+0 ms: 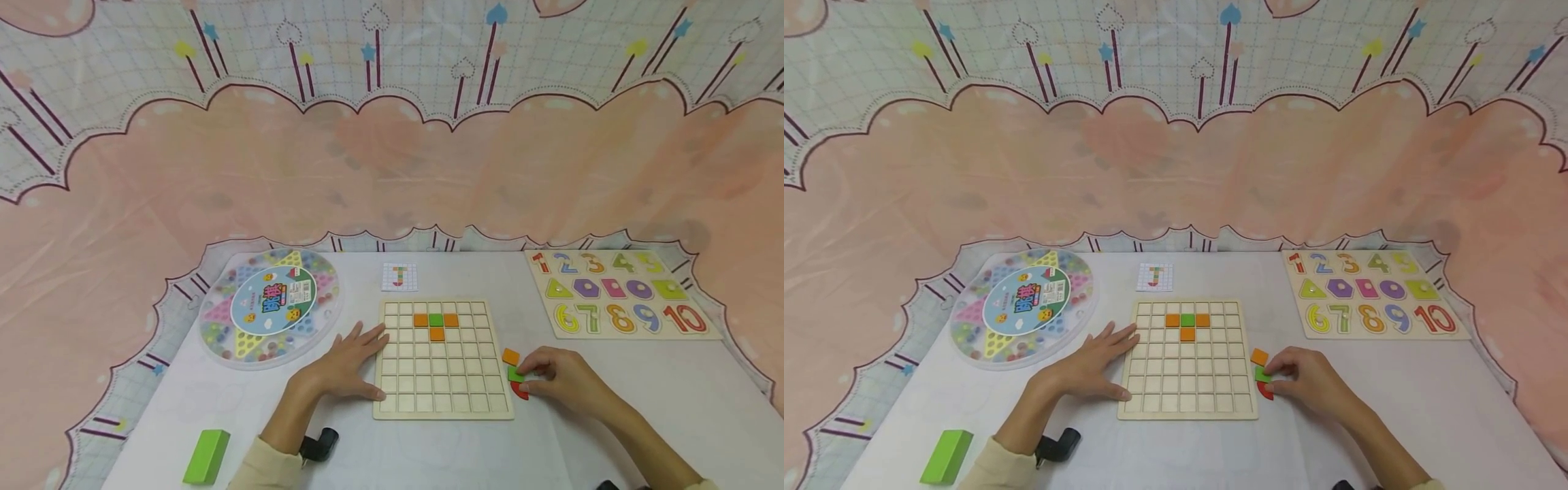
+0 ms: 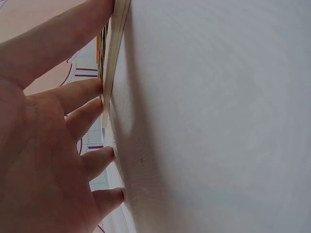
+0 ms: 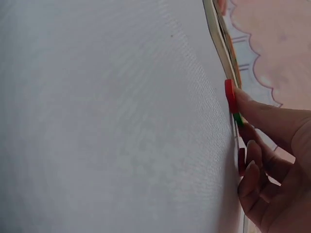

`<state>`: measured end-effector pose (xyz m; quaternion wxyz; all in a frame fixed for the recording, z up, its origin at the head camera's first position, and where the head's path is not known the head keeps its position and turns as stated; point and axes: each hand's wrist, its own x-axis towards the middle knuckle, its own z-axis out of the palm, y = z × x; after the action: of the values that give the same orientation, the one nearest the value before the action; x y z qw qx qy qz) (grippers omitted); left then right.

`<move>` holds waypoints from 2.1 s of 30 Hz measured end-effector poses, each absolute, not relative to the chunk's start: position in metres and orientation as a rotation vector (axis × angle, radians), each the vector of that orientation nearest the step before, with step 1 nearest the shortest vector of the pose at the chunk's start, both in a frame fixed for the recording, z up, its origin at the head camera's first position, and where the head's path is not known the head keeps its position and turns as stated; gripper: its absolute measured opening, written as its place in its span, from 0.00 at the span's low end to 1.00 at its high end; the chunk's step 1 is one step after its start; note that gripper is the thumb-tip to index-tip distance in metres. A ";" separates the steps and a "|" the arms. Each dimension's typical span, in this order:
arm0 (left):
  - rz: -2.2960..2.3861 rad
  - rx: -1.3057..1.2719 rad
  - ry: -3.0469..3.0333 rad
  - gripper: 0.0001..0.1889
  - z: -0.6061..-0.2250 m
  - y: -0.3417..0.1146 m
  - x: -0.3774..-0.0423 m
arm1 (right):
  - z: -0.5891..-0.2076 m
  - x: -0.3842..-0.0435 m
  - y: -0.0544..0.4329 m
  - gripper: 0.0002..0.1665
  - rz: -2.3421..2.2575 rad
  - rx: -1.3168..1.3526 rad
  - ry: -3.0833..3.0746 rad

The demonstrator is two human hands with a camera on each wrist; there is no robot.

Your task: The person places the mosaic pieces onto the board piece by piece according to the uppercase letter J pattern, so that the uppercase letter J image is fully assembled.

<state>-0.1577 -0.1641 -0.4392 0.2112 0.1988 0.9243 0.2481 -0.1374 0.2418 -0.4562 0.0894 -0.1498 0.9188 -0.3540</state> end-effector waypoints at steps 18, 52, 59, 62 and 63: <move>0.676 0.550 2.563 0.52 -0.442 -0.164 -0.161 | -0.457 -0.141 0.238 0.07 -1.082 -0.414 2.752; 0.704 0.577 2.565 0.53 -0.440 -0.166 -0.158 | -0.444 -0.155 0.238 0.11 -1.189 -0.570 2.635; 0.698 0.566 2.558 0.53 -0.443 -0.164 -0.158 | -0.446 -0.157 0.230 0.12 -1.218 -0.583 2.591; 0.697 0.566 2.559 0.53 -0.442 -0.164 -0.158 | -0.446 -0.158 0.225 0.12 -1.219 -0.522 2.591; 0.697 0.567 2.560 0.53 -0.442 -0.164 -0.157 | -0.446 -0.159 0.223 0.11 -1.221 -0.504 2.589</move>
<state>-0.1574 -0.1645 -0.4415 0.2125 0.2043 0.9220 0.2511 -0.1587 0.2225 -0.4457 0.1172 -0.1723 0.8846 -0.4172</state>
